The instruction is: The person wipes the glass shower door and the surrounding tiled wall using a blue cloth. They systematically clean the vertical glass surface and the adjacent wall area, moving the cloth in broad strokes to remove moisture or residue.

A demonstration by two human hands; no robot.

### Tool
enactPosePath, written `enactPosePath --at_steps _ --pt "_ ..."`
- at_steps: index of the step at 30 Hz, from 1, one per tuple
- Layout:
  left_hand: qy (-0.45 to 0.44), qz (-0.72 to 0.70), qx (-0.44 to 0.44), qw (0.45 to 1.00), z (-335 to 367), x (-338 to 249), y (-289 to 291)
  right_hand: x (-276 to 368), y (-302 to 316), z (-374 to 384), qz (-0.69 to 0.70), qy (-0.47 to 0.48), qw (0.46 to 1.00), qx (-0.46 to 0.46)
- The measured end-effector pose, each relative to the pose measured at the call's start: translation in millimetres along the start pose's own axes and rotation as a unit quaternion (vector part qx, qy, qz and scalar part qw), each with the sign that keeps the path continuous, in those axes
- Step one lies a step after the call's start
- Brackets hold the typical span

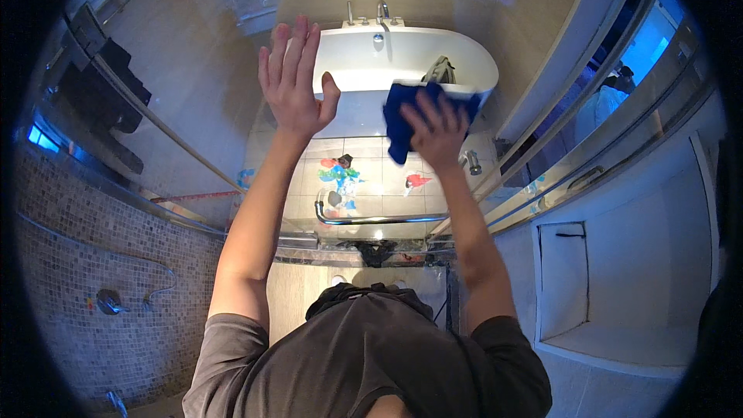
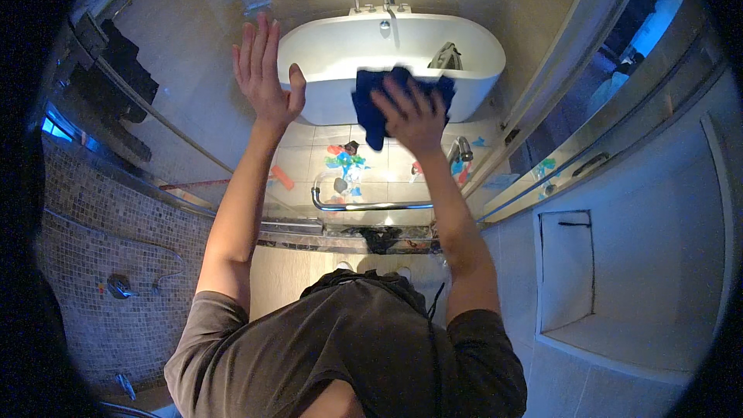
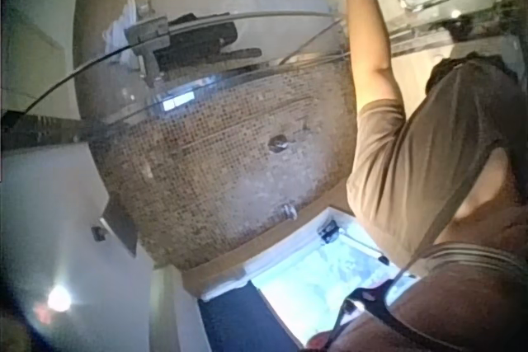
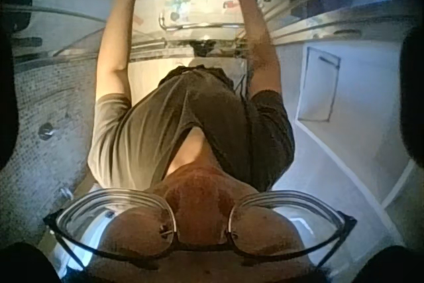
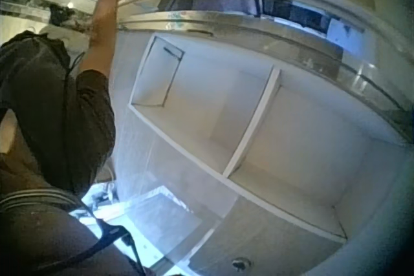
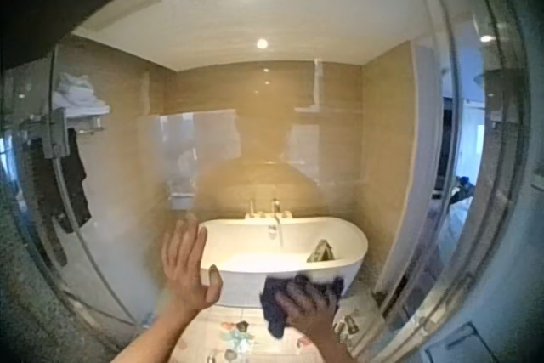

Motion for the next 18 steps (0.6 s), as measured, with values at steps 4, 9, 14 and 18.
enactPosePath --at_steps 4,9,14,18 --pt "0.004 -0.004 -0.004 1.000 1 -1 1 -57 34 116 0.027 -0.029 0.995 -0.089" --pt "0.005 0.018 -0.002 1.000 0 -2 3 -59 31 133 0.029 -0.049 0.990 -0.127" --pt "0.004 0.007 0.002 1.000 3 -5 0 5 -4 -5 0.015 -0.065 0.997 -0.031" --pt "0.004 0.027 0.006 1.000 2 -5 1 40 -23 -80 0.037 -0.049 0.996 0.060"
Point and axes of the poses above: each hand's wrist, its own z-axis towards the middle knuckle, its own y-axis out of the back of the hand, x = y × z, the point moved 3 cm from there along z, towards the middle knuckle, and after that the axes turned 10 degrees about y, right-handed, at the moved point
